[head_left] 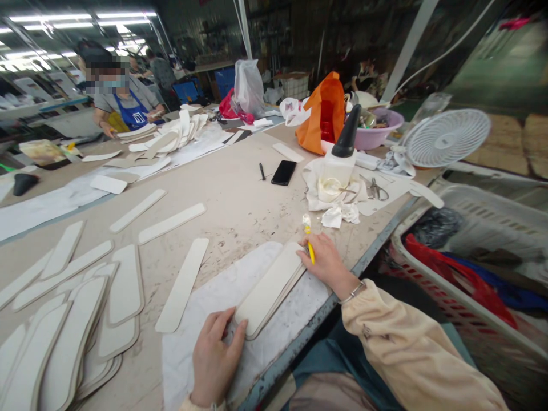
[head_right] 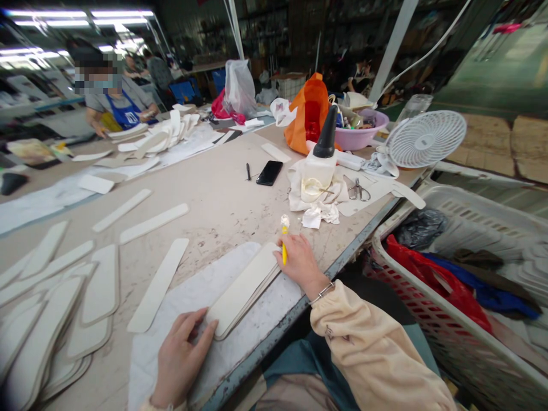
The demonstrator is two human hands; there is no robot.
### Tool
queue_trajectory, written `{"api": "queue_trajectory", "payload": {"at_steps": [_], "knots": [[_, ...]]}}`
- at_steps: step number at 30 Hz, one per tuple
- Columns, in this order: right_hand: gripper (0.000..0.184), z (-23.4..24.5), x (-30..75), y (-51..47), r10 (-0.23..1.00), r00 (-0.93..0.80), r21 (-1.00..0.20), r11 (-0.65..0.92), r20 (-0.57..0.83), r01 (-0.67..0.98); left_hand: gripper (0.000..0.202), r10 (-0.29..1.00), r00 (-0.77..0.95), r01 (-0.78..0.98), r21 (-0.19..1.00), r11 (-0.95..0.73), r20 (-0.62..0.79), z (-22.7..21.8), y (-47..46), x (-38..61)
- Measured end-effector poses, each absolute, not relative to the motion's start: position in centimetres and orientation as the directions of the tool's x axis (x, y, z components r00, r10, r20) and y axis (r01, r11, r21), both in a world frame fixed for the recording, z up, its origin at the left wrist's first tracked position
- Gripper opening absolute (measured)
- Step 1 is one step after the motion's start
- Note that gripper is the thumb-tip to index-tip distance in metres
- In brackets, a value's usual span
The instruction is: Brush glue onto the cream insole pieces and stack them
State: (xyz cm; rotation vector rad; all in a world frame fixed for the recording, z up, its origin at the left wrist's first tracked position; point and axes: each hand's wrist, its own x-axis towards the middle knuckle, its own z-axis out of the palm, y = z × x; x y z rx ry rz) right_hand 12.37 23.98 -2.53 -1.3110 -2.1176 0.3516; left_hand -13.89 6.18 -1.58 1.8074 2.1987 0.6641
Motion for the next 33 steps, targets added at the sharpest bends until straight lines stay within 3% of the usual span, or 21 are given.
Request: {"api": "queue_trajectory", "payload": {"at_steps": [12, 18, 20, 23, 27, 30, 33], "knots": [[0.016, -2.6, 12.2, 23.9, 0.889, -0.300, -0.503, 0.446, 0.347, 0.740, 0.035, 0.961, -0.246, 0.864, 0.477, 0.159, 0.125, -1.2, 6.4, -13.6], [0.012, -2.3, 11.9, 23.1, 0.855, -0.305, -0.492, 0.497, 0.420, 0.714, 0.032, 0.964, -0.250, 0.857, 0.484, 0.178, 0.088, -0.7, 6.4, -13.5], [0.009, -1.8, 11.2, 21.9, 0.796, -0.398, -0.498, 0.599, 0.456, 0.627, 0.031, 0.965, -0.253, 0.856, 0.483, 0.186, 0.076, -0.6, 6.4, -13.5], [0.009, -1.1, 9.5, 19.3, 0.612, -0.656, -0.478, 0.779, 0.441, 0.405, 0.031, 0.962, -0.264, 0.850, 0.487, 0.200, 0.065, -0.7, 6.5, -13.6], [0.021, -1.0, 7.7, 16.9, 0.419, -0.833, -0.453, 0.860, 0.362, 0.236, 0.032, 0.963, -0.264, 0.842, 0.502, 0.199, 0.060, -0.8, 6.6, -13.7], [0.024, -1.2, 8.1, 17.2, 0.452, -0.830, -0.465, 0.841, 0.327, 0.276, 0.033, 0.963, -0.267, 0.835, 0.509, 0.211, 0.038, -0.6, 6.7, -13.7], [0.021, -1.4, 9.8, 18.7, 0.567, -0.760, -0.487, 0.786, 0.319, 0.382, 0.034, 0.959, -0.284, 0.824, 0.513, 0.241, 0.007, -0.5, 6.8, -13.6]]}}
